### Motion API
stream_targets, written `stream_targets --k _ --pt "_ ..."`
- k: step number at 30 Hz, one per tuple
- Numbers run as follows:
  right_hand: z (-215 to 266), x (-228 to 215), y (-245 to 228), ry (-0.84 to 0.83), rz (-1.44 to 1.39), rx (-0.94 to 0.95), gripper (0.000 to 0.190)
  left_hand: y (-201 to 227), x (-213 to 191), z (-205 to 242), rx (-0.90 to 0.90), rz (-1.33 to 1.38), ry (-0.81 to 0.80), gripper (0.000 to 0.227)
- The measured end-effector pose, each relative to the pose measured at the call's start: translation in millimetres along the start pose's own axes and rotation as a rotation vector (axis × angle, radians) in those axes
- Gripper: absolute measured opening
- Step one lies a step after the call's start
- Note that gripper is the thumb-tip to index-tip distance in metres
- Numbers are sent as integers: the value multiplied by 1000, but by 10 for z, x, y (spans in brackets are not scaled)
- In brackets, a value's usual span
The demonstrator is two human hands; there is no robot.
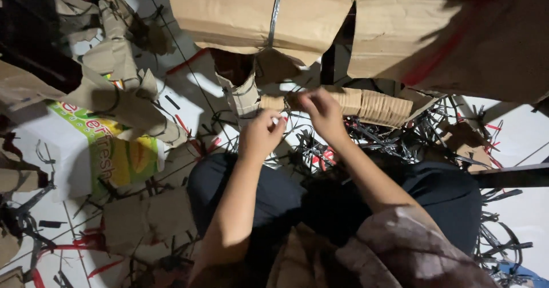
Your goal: Bundling cardboard pieces together using plastic ties and cutting the excess with scissors.
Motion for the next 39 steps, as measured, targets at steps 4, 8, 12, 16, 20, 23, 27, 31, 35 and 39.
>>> stream_targets --k 4,8,12,16,20,23,27,31,35,39 --pt "999 -497 301 -329 28 96 8 121 -40 -6 15 116 88 44" --pt "1681 -823 387 -919 225 213 27 -21 319 -210 59 75 12 57" --pt "1196 -834 67 -1081 385 409 29 81 357 -155 152 111 66 49" --pt "976 -1067 240 -978 612 542 35 189 282 -142 187 -92 138 50" --pt "1338 -1115 1484 -822 722 422 30 256 424 -169 336 -363 353 42" --pt "1262 -928 1302 -846 828 361 33 186 536 -270 452 -313 474 29" --pt "1509 -474 2079 -699 667 487 46 346 389 -166 442 -190 505 9" --pt "1646 -186 2639 -669 814 472 42 298 318 -131 398 17 477 16" --pt "1887 -298 2325 -512 992 -63 35 166 371 -163 384 135 497 29" --pt "1801 -59 2651 -699 873 471 59 189 400 -172 387 133 534 23"
Point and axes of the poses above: each hand's wrist, its own z-axis away from the middle knuckle, its own x-axis out of the palm, y = z × x, the point moved 1 cm from there along -z, towards the middle knuckle
